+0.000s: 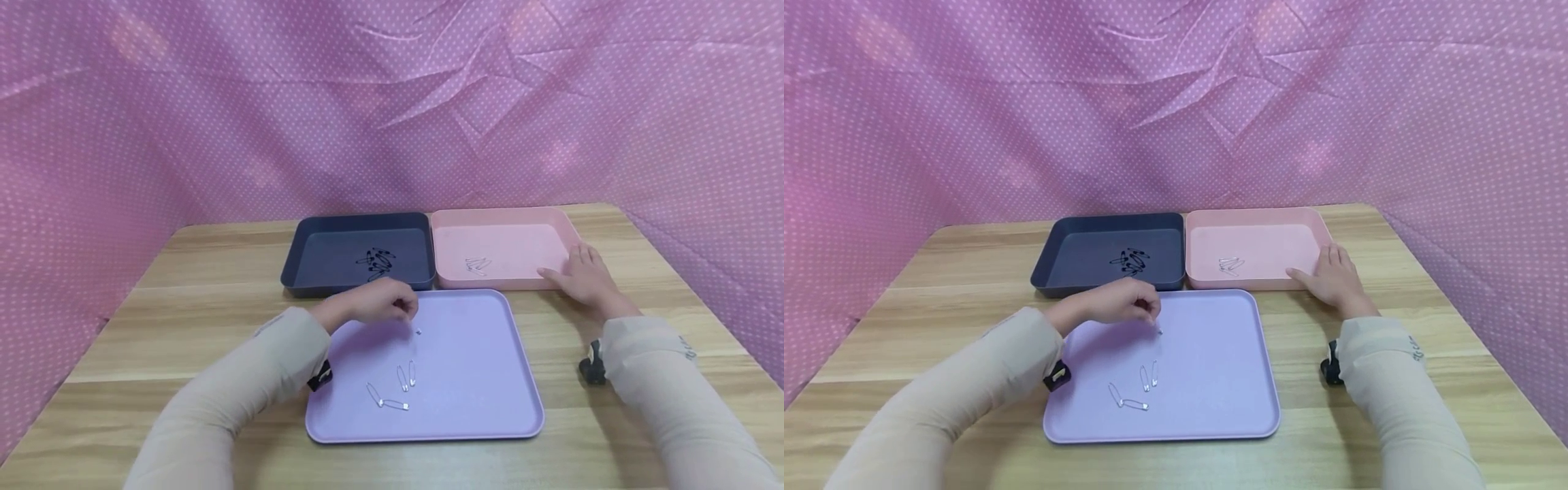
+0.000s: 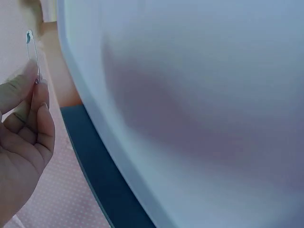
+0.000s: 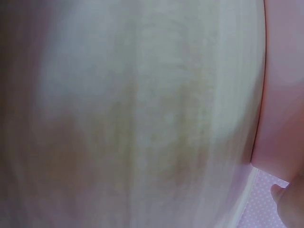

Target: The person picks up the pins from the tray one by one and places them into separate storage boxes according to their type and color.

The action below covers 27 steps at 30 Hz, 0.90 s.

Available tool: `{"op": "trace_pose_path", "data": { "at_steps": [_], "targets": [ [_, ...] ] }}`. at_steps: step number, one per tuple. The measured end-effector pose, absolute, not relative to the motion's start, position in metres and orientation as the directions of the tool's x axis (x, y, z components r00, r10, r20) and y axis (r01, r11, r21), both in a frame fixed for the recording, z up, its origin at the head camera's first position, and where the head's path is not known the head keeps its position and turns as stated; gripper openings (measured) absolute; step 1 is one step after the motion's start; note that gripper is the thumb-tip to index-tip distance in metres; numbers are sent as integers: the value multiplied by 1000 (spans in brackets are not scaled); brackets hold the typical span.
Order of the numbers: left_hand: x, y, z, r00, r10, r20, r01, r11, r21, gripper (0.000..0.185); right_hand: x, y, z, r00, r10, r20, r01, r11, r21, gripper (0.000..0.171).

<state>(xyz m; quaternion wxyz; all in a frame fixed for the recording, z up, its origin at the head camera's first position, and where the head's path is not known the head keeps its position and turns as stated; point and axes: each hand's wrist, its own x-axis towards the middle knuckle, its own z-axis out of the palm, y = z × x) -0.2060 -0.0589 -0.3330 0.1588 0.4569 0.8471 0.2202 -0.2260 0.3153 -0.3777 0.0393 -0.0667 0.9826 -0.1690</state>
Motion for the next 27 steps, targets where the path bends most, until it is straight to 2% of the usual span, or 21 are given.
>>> {"op": "trace_pose_path", "data": {
  "at_steps": [9, 19, 27],
  "targets": [
    [-229, -32, -327, -647, 762, -33, 604, 538, 588, 8, -227, 315, -378, -988, -135, -69, -104, 935, -339, 98],
    [-254, -3, -332, -795, 606, -41, 446, 627, 639, 6, -228, 314, -377, -988, -139, -68, -109, 936, -335, 98],
    [-268, 17, -341, -866, 501, 7, 365, 621, 694, 5, -228, 318, -383, -989, -144, -32, -125, 932, -340, 98]
  ]
}}
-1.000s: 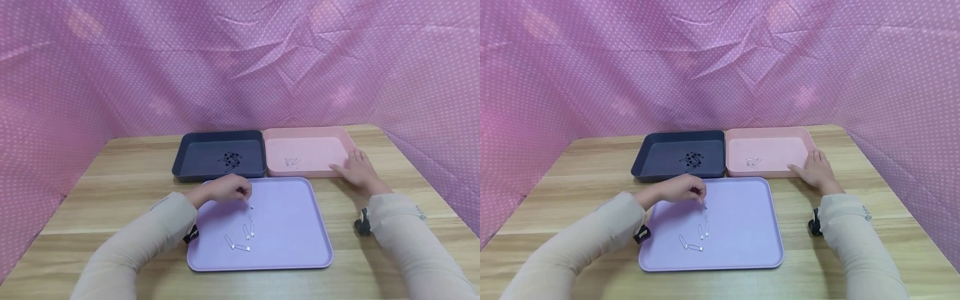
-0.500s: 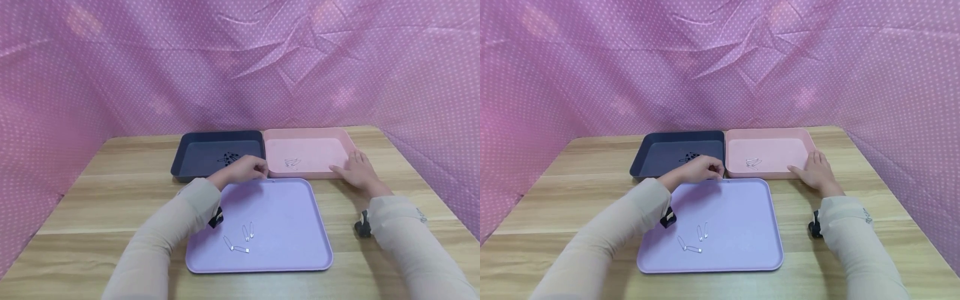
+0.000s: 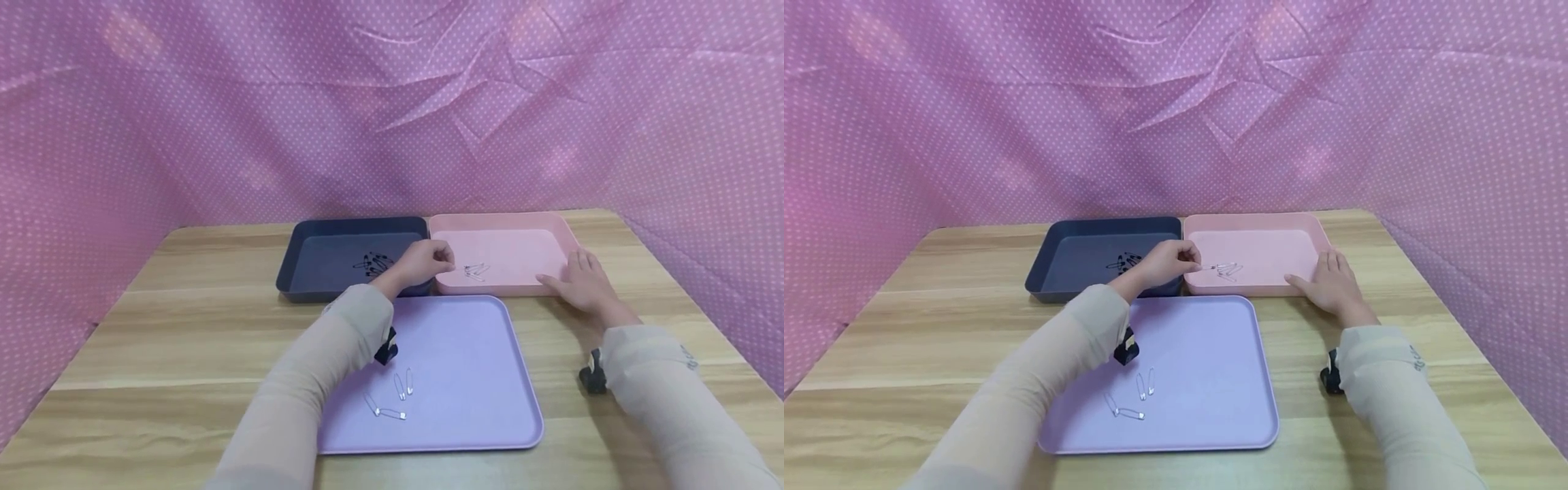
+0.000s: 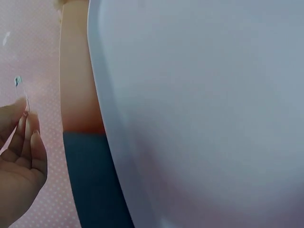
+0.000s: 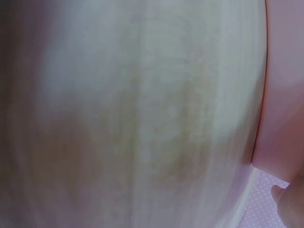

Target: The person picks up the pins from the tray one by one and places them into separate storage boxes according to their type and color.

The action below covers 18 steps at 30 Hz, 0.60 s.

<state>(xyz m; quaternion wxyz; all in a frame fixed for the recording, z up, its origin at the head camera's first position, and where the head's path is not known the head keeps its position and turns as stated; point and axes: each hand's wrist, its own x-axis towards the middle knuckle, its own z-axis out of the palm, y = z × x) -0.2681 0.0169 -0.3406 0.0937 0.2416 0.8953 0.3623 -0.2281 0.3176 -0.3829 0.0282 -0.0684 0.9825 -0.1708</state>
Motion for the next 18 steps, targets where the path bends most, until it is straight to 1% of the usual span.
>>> {"op": "trace_pose_path", "data": {
  "at_steps": [6, 12, 15, 18],
  "targets": [
    [-275, 31, -347, -893, 443, 80, 360, 598, 716, 7, -228, 318, -384, -989, -140, -47, -116, 934, -339, 98],
    [-281, 51, -354, -890, 433, 143, 391, 564, 727, 6, -225, 316, -380, -987, -147, -69, -118, 941, -317, 97],
    [-281, 61, -356, -891, 430, 143, 384, 549, 742, 6, -225, 315, -380, -987, -148, -66, -120, 941, -315, 97],
    [-280, 69, -359, -909, 402, 110, 337, 554, 762, 6, -226, 314, -380, -988, -142, -57, -116, 937, -328, 97]
  ]
}}
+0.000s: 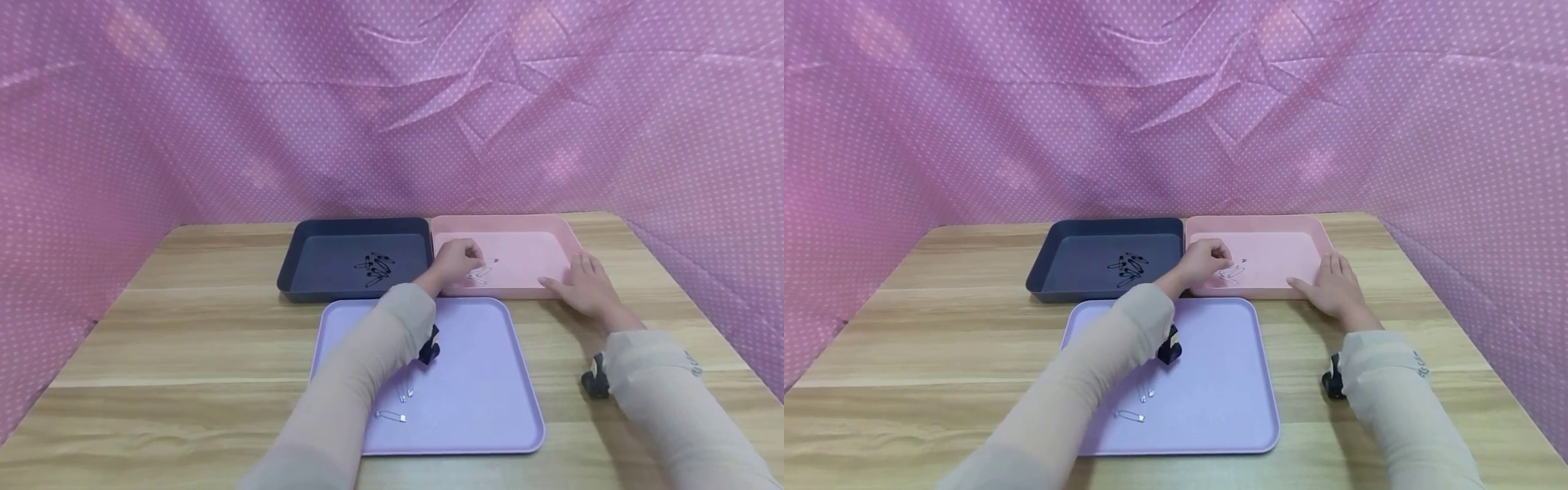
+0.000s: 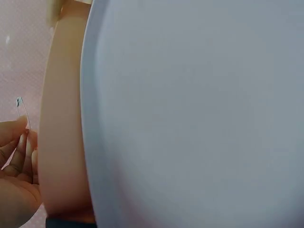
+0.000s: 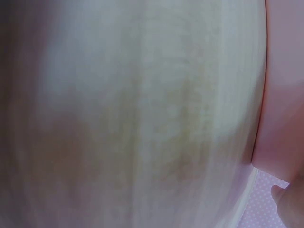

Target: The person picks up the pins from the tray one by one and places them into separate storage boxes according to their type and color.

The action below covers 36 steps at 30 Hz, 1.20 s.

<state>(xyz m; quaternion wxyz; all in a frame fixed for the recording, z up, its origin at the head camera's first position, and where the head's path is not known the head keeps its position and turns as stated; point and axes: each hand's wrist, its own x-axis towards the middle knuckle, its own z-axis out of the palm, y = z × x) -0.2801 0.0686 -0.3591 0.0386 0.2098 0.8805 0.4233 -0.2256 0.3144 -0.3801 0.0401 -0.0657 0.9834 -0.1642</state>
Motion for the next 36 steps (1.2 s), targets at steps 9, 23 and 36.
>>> {"op": "trace_pose_path", "data": {
  "at_steps": [9, 23, 36],
  "targets": [
    [-288, 79, -367, -959, 276, 55, 221, 618, 754, 8, -227, 315, -382, -989, -144, -32, -124, 928, -351, 96],
    [-335, 95, -410, -981, 188, 51, 179, 766, 618, 15, -228, 317, -383, -989, -144, -36, -123, 932, -340, 96],
    [-291, 96, -371, -992, 112, -56, 57, 807, 588, 24, -227, 315, -380, -991, -132, -16, -119, 931, -346, 95]
  ]
}}
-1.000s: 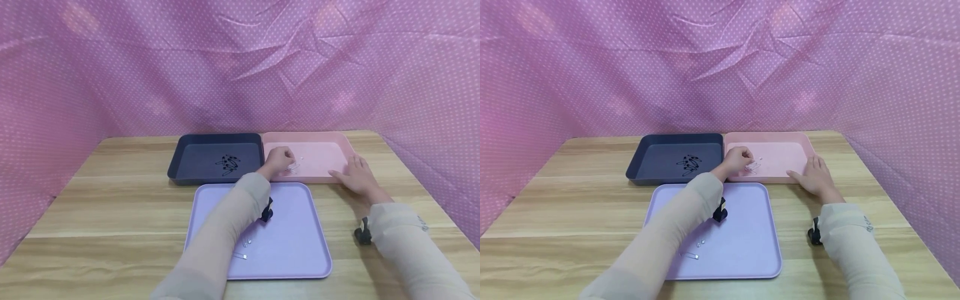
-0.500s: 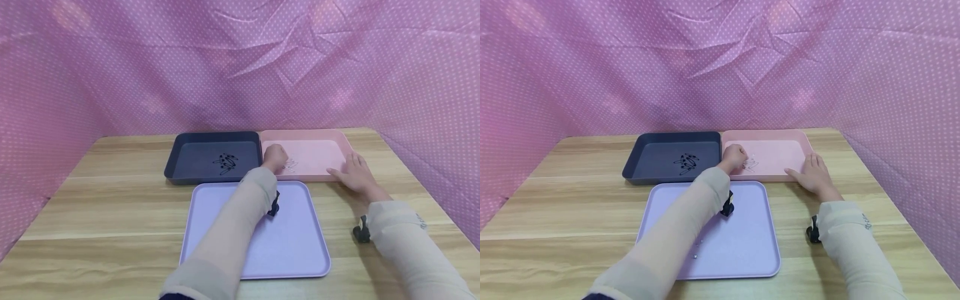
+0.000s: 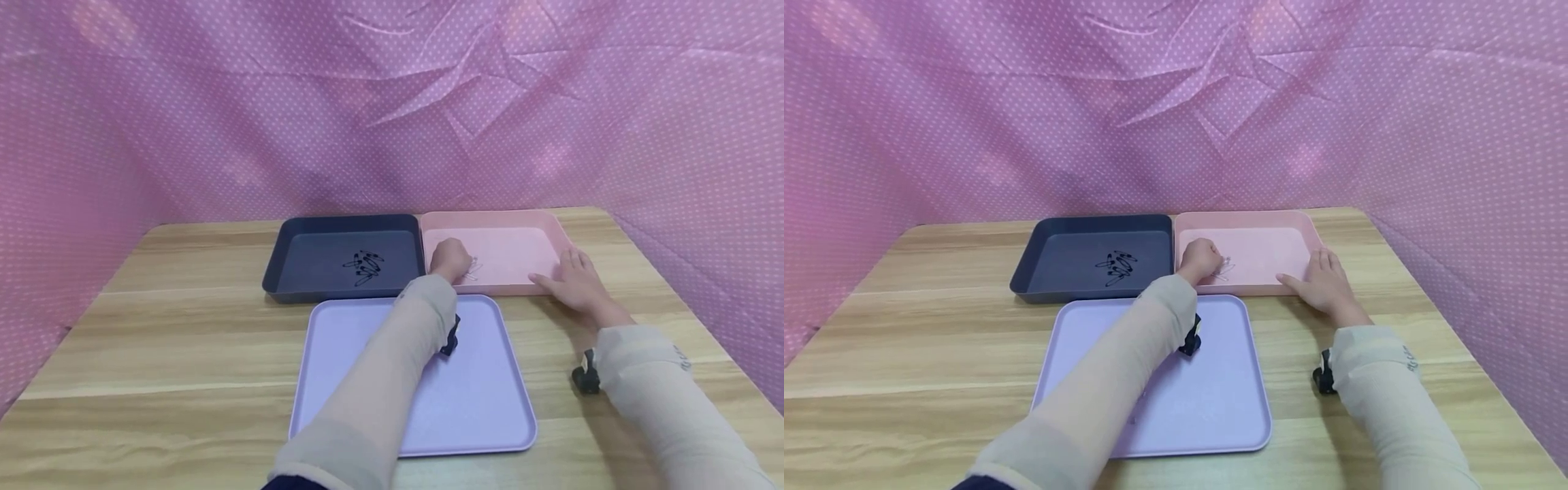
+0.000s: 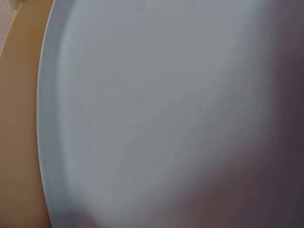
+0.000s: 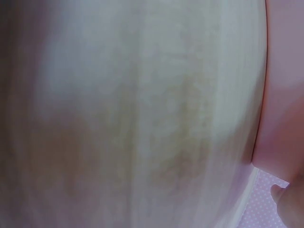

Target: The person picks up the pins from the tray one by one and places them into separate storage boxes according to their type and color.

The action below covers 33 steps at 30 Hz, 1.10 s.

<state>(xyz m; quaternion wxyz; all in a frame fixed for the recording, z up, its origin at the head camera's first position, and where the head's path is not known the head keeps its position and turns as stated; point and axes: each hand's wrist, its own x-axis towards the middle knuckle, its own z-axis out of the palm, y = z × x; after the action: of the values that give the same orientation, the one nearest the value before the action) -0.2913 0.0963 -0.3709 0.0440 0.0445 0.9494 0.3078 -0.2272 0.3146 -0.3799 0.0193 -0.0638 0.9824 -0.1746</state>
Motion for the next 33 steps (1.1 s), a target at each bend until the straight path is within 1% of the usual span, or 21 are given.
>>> {"op": "trace_pose_path", "data": {
  "at_steps": [9, 16, 21, 25, 29, 33],
  "targets": [
    [-291, 89, -371, -990, 140, -22, 93, 756, 649, 35, -226, 313, -380, -991, -129, -30, -111, 934, -339, 96],
    [-288, 83, -366, -972, 230, -42, 122, 654, 746, 19, -227, 316, -380, -990, -136, -25, -120, 934, -338, 95],
    [-278, 72, -355, -954, 297, -23, 193, 676, 711, 17, -228, 316, -381, -989, -145, -21, -129, 933, -337, 96],
    [-274, 64, -351, -938, 346, -8, 240, 668, 705, 19, -230, 318, -381, -988, -155, -4, -145, 934, -327, 95],
    [-272, 55, -348, -923, 384, -26, 246, 640, 728, 18, -230, 317, -379, -988, -154, -17, -139, 932, -335, 95],
    [-266, 42, -344, -913, 403, -68, 227, 639, 734, 17, -227, 315, -378, -987, -157, -31, -137, 930, -340, 96]
  ]
}}
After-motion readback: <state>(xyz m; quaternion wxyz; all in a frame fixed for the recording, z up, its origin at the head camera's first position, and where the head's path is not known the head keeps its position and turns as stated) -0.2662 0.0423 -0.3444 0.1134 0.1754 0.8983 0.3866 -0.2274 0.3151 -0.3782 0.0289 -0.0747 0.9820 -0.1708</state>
